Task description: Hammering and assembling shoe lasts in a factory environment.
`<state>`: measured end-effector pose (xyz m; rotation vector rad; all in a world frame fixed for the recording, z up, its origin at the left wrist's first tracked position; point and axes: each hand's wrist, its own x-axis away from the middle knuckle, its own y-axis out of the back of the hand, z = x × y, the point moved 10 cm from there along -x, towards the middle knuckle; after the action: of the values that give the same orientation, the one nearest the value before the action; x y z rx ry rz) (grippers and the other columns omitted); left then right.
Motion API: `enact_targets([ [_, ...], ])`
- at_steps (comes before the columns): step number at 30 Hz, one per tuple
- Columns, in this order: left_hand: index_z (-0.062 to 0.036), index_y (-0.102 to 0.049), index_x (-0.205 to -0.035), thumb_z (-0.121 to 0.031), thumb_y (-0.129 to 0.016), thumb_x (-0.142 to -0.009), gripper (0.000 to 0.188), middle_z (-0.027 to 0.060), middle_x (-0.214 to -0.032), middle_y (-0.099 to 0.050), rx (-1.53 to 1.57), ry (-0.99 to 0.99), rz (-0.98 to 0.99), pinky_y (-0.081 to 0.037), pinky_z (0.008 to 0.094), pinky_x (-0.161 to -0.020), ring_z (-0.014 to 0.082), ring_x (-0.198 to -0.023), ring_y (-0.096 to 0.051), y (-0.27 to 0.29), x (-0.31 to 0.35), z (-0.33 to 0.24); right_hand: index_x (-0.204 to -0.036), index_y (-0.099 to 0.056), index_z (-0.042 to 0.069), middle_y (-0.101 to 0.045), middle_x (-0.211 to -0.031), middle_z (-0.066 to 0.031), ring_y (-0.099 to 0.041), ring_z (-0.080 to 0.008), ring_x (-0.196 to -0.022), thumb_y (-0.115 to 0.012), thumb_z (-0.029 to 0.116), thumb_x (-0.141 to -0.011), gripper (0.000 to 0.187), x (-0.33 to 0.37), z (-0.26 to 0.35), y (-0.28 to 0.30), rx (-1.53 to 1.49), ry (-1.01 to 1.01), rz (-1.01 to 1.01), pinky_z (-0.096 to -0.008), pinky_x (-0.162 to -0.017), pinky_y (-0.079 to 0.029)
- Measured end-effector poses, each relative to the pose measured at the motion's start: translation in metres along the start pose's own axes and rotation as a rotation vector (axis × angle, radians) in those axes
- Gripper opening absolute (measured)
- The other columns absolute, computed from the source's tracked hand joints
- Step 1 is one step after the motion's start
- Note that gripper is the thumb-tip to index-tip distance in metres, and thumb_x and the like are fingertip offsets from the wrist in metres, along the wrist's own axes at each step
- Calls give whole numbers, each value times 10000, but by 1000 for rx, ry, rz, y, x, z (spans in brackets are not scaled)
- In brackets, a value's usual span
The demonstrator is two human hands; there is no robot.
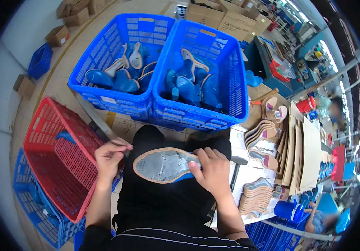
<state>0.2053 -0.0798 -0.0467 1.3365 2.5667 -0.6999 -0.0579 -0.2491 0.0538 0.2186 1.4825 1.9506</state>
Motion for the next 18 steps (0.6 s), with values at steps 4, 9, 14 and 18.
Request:
enact_targets([
  [4,-172,-734,-1372,-540,-918,-738,756,240,-1478,-579,-735,-273,723,-492,522,-1040,409,-1257,-592,-163,-41,-101,-996,-701,87,-612,-827,-93,-647,-311,-762,-687,448,-968,362,3,0,-4,18,14,30,-440,-685,-495],
  [9,-253,-485,-1606,-738,-796,-790,1000,233,-1535,-457,-1048,-314,1022,-446,547,-1047,453,-1280,-518,-227,-13,-65,-1014,-671,89,-619,-853,-102,-650,-321,-784,-652,364,-955,283,3,-1,-1,-8,29,20,-455,-703,-498],
  [14,-275,-502,-1584,-620,-822,-839,881,224,-1444,-510,-1132,-309,1049,-455,458,-886,380,-1113,-547,-228,-5,-58,-1032,-671,68,-671,-921,-112,-686,-316,-837,-573,353,-1049,302,9,-12,2,-89,-19,23,-436,-761,-525],
  [18,-294,-547,-1551,-462,-840,-870,760,154,-1447,-537,-1174,-324,1065,-451,452,-866,361,-1098,-545,-232,-1,-54,-1258,-596,18,-736,-1126,-202,-729,-346,-1066,-302,536,-1176,600,53,-99,7,-1580,-347,-682,-456,-1031,-544],
])
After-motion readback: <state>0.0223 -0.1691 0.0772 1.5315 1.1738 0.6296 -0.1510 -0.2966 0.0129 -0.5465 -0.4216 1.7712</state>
